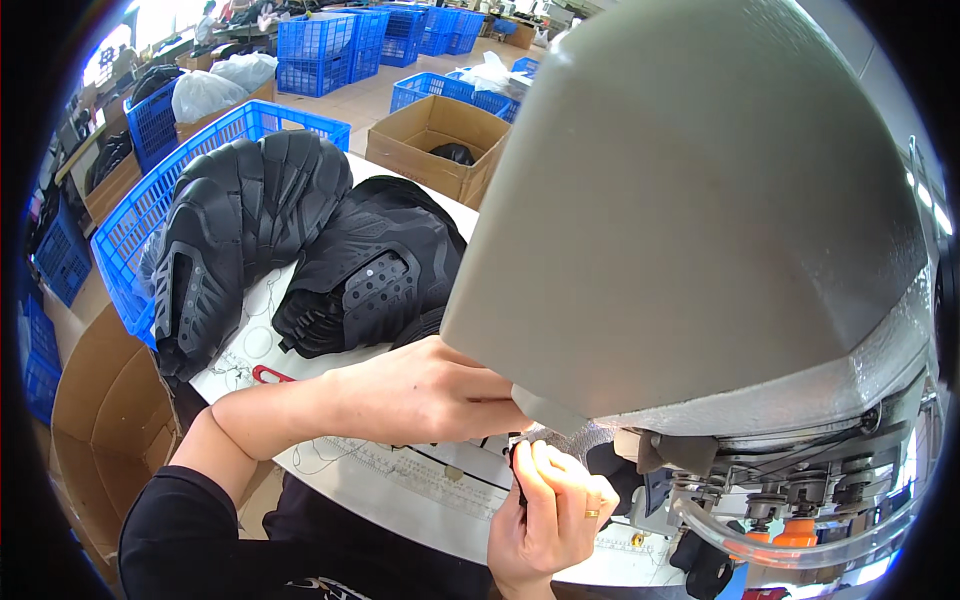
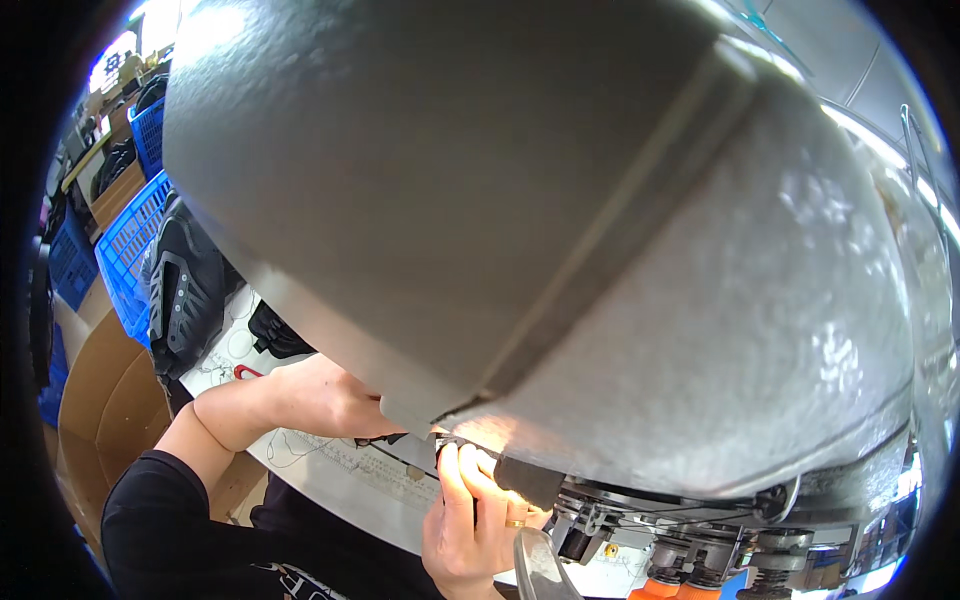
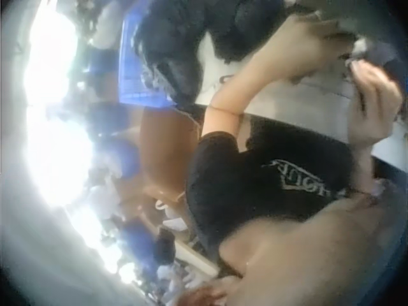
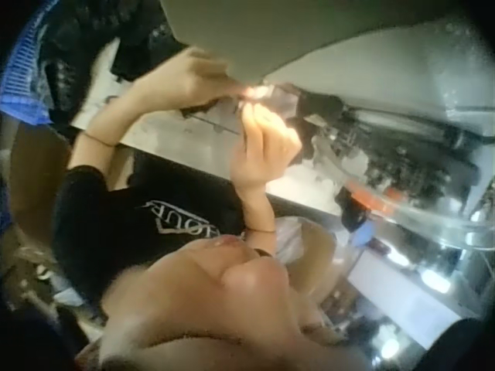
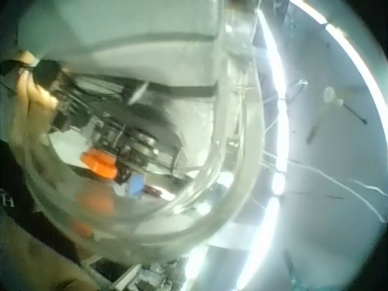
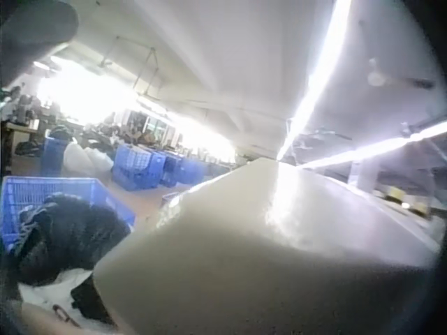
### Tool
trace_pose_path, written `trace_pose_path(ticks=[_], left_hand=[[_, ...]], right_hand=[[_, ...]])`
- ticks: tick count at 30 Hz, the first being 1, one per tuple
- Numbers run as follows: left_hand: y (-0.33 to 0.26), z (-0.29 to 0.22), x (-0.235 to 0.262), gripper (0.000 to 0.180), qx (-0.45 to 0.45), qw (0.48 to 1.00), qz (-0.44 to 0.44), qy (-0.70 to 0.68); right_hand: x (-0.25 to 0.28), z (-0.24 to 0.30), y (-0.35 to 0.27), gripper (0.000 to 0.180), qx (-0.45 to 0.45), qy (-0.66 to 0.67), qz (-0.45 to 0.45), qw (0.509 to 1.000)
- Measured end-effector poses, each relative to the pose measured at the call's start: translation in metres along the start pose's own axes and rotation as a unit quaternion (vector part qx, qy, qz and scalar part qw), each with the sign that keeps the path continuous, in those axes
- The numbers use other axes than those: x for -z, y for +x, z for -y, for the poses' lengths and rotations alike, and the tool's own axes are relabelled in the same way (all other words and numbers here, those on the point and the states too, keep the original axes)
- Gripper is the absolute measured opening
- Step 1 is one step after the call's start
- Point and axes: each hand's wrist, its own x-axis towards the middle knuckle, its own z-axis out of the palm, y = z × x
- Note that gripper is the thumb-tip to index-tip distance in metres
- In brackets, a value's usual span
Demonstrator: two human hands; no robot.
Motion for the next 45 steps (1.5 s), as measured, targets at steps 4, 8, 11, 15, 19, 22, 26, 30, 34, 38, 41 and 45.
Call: trace_pose_path(ticks=[4,8,11,15,19,22,26,30,34,38,41,45], left_hand=[[0.0,0.0,0.0,0.025,0.013,1.0,0.007,-0.009],[-0.003,0.009,-0.003,0.025,0.041,0.999,-0.003,-0.033],[-0.004,0.008,-0.005,0.024,0.043,0.999,-0.006,-0.024],[-0.003,0.008,-0.004,0.023,0.025,1.0,-0.005,0.0],[-0.004,0.008,-0.007,0.021,-0.007,0.998,-0.016,0.068],[-0.004,0.005,-0.012,0.022,-0.022,0.994,-0.036,0.096],[0.002,-0.008,-0.013,0.027,-0.031,0.985,-0.053,0.162],[0.004,-0.016,-0.02,0.035,-0.027,0.978,-0.077,0.19],[0.001,-0.016,-0.022,0.038,-0.022,0.977,-0.062,0.202],[0.001,-0.003,-0.011,0.031,-0.041,0.989,-0.034,0.139],[-0.007,0.014,0.001,0.02,0.016,0.999,0.036,0.026],[-0.011,0.026,-0.001,0.017,0.006,1.0,0.002,0.015]], right_hand=[[-0.001,-0.003,-0.004,0.019,-0.012,-0.005,0.009,1.0],[0.0,-0.001,0.001,0.022,-0.015,-0.004,0.019,1.0],[-0.003,-0.007,0.002,0.024,0.004,0.017,0.001,1.0],[-0.003,-0.018,0.003,0.023,0.009,0.086,0.006,0.996],[-0.001,-0.034,0.006,0.021,0.039,0.086,0.021,0.995],[0.001,-0.045,0.008,0.021,0.042,0.1,0.028,0.994],[0.003,-0.069,0.001,0.027,0.008,0.116,0.078,0.99],[0.005,-0.075,0.009,0.029,0.028,0.12,0.071,0.99],[0.007,-0.089,0.011,0.029,0.031,0.161,0.111,0.98],[0.005,-0.091,0.0,0.028,-0.008,0.146,0.122,0.982],[-0.002,-0.107,-0.015,0.026,-0.102,0.243,0.143,0.954],[-0.004,-0.112,-0.004,0.023,-0.038,0.272,0.136,0.952]])
